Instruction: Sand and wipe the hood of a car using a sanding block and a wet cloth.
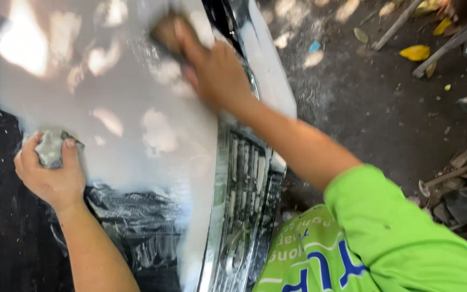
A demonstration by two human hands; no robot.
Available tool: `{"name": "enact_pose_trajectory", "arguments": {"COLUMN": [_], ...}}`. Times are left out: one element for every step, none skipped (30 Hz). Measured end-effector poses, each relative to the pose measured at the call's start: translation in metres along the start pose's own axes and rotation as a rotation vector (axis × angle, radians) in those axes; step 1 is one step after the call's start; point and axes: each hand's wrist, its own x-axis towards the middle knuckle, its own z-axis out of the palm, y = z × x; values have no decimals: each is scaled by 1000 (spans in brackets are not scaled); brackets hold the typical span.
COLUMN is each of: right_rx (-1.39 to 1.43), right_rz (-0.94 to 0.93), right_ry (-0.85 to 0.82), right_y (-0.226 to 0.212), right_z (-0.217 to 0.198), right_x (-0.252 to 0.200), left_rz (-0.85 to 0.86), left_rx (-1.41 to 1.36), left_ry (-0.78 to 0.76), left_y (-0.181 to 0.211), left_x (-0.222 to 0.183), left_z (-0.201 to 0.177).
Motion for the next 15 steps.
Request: {"name": "enact_pose_trajectory", "arguments": {"right_rx": [20,40,43,71,94,93,84,76,76,79,88,94,45,-4,-18], "right_rz": [-51,-101,-99,-112,-129,-131,-107,-82,-86,-40,16,22,-10,-43,-56], "right_ry": [-102,-205,-215,-257,-288,-287,-313,-339,-335,-228,-136,-149,-92,-34,-21], "right_y": [-11,-22,-25,-29,-30,-23,-17,-11,-1,9,15,8,6,4,-7], "right_z": [-20,-38,-47,-55,-63,-52,-40,-28,-10,7,23,21,18,14,-10], "right_x": [-35,-69,-77,-83,-86,-68,-50,-33,-8,16,30,16,13,12,-11], "left_rz": [-20,-41,-47,-68,-84,-85,-74,-63,-64,-45,-30,-36,-47,-57,-56], "left_rx": [6,11,14,-8,-33,-34,-21,-7,-7,-11,-10,-4,-15,-27,-41], "left_ry": [-20,-41,-49,-61,-61,-58,-59,-60,-54,-31,-26,-40,-44,-48,-29], "left_y": [-4,-9,-7,-5,-4,-3,-3,-4,-4,-3,-3,-3,-2,-2,-1], "left_x": [-4,-7,-9,-10,-7,-7,-6,-6,-2,0,-5,-12,-9,-5,-2], "left_z": [0,1,-2,-4,-3,-1,-1,-2,1,3,-1,-7,-4,-2,1]}}
